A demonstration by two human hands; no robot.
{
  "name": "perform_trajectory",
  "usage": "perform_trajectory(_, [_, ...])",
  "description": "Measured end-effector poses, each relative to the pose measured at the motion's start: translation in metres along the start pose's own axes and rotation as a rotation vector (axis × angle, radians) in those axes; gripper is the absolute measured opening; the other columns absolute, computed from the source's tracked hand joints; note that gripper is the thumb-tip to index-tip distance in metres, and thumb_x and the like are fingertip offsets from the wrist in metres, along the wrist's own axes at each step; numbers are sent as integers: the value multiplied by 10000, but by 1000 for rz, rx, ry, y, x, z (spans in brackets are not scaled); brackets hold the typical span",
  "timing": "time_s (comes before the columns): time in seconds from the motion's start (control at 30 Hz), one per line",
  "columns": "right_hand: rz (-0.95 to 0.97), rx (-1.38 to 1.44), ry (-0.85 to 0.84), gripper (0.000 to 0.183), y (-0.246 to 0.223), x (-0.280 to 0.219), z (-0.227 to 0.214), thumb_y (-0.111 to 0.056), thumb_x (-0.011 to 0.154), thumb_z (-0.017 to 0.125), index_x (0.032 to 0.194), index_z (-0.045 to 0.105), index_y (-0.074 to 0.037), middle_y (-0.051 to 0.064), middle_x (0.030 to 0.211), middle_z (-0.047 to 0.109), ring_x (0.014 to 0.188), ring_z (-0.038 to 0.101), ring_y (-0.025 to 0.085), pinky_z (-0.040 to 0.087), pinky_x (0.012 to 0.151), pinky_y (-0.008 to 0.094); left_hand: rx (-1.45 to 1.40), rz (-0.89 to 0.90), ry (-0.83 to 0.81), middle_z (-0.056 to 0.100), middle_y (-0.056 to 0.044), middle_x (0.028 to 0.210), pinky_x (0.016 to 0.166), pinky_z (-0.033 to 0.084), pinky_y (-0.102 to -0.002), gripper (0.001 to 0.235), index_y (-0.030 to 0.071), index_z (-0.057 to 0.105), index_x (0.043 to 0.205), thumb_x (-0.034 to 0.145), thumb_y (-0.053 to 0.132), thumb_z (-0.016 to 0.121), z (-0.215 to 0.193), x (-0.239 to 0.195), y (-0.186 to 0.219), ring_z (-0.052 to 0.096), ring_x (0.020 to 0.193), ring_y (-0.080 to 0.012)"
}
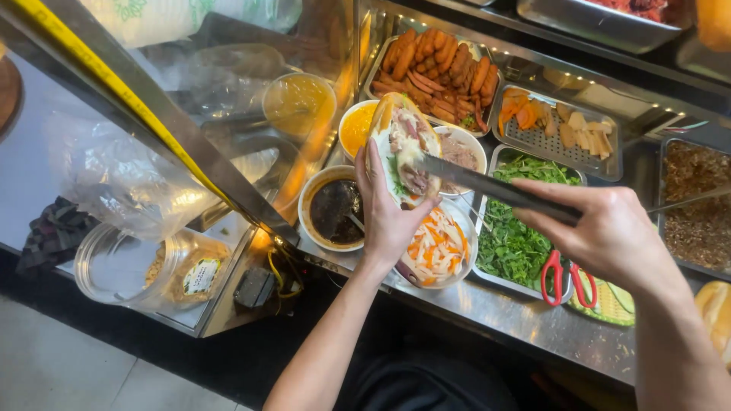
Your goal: The person prepares sandwiches by spreading sauces on sliced baguettes and adding fillings such as sliced meat, pickled vegetables, and fresh herbs. They use tongs to handle the ingredients and a ladle for sauces. The sandwiches are toasted in a small electric toaster and then wrapped in paper for serving.
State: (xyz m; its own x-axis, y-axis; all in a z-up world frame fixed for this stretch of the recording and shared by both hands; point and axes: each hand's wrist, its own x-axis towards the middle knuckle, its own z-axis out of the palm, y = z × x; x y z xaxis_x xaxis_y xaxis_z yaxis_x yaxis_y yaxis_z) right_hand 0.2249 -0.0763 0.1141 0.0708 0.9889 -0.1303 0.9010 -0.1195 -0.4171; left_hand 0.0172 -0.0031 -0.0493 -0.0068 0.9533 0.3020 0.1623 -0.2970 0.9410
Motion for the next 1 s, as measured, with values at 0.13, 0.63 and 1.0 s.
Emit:
perform_trajectory(0.13, [-15, 0, 8, 531, 11, -22, 2, -364, 743, 814, 1265, 765, -286, 52, 1156, 801, 694, 744, 127, 546, 678, 320, 0, -3, -22, 100, -237, 1662, 1286, 206, -546, 1280, 138, 49, 1620, 687, -38, 908, -9, -5, 5, 175, 1560, -404])
perform_trajectory(0.63, [83, 152, 186, 452, 6, -20, 14, -300, 858, 809, 1303, 765, -235, 31, 432, 582, 419, 281, 62, 308, 466, 238, 47, 112, 12, 78, -225, 1701, 1302, 211, -586, 805, 121, 136, 1621, 948, 31, 567, -6, -25, 18, 120, 1597, -387])
perform_trajectory(1.0, [269, 220, -26, 632, -19, -15, -4, -357, 749, 783, 1369, 678, -294, 52, 1460, 625, 1026, 720, 137, 460, 1005, 290, 107, 95, 13, 155, -221, 1690, 1307, 192, -564, 743, 118, 193, 1607, 959, 167, 555, -14, -37, 22, 162, 1589, -373])
